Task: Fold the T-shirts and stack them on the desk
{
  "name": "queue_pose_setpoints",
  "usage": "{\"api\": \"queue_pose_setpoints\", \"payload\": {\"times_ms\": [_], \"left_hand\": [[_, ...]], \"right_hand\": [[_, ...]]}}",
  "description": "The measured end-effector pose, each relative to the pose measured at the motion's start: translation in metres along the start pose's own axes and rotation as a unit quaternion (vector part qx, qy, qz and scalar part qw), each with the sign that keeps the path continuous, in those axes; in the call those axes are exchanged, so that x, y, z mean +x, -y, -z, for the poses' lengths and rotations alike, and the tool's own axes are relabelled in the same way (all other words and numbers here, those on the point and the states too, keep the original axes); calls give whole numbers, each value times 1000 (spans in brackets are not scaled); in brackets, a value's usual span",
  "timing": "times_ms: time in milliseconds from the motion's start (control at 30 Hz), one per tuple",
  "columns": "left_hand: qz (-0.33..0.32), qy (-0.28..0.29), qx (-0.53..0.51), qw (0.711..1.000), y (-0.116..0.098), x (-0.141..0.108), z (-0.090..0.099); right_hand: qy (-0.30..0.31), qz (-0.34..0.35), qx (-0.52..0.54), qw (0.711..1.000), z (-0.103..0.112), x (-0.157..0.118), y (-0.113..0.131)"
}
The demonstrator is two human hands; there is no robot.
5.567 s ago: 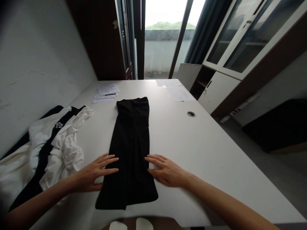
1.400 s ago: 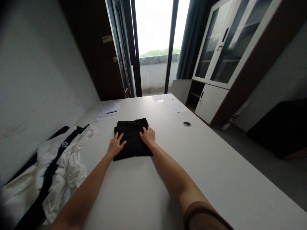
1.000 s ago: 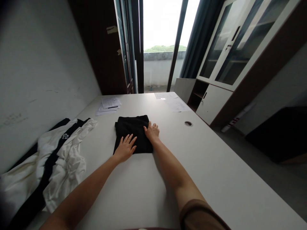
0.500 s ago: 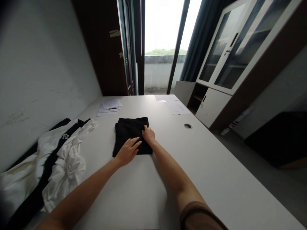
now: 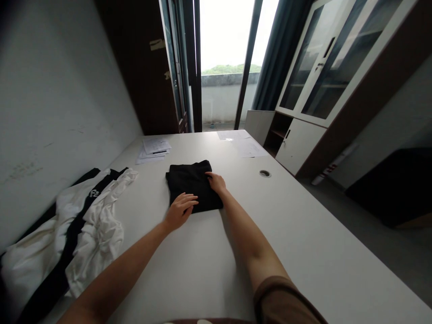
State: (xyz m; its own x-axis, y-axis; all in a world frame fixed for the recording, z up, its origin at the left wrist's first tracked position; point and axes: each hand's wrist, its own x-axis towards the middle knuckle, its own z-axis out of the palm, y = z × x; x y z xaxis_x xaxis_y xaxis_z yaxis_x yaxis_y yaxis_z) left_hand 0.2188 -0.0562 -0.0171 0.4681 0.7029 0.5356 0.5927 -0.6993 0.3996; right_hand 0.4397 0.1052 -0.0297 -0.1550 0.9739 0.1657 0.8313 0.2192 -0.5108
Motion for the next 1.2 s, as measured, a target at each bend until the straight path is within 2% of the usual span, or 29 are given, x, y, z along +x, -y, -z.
{"api": "queue_pose_setpoints", "payload": {"times_ms": [167,267,367,500,633,767,833,900,967,1067,1100,1200], "left_hand": [[24,-14,13,1000,1,-2,-3],[34,-14,9,999,3,-4,-6],[33,-14,-6,999,5,-5,-8],[29,-6,-15,999,8,-5,-11],[33,-2,-17,999,7,-4,-17],[10,28,-12,999,2,-2,-23],[6,37,-6,999,-1,-1,-24],[11,39,-2,999,-2,-1,-24],[18,36,2,999,-3,-1,-24],[28,34,22,999,1,-2,-20],[35,34,36,998,5,-2,-16],[94,29,108,989,32,-5,10]], "right_hand": [[-12,-24,15,1000,18,7,-33],[-20,-51,6,998,37,3,-63],[-28,-83,-21,996,69,-5,-103],[-34,-132,-67,988,121,-14,-164],[-64,-171,-140,973,168,-23,-222],[-89,-229,-177,953,198,-32,-258],[-109,-229,-199,947,198,-36,-260],[-138,-210,-227,941,186,-37,-251],[-155,-183,-240,941,161,-36,-233],[-111,-136,-211,962,116,-36,-194],[-93,-122,-207,966,102,-38,-181],[-114,-101,-233,960,76,-45,-147]]}}
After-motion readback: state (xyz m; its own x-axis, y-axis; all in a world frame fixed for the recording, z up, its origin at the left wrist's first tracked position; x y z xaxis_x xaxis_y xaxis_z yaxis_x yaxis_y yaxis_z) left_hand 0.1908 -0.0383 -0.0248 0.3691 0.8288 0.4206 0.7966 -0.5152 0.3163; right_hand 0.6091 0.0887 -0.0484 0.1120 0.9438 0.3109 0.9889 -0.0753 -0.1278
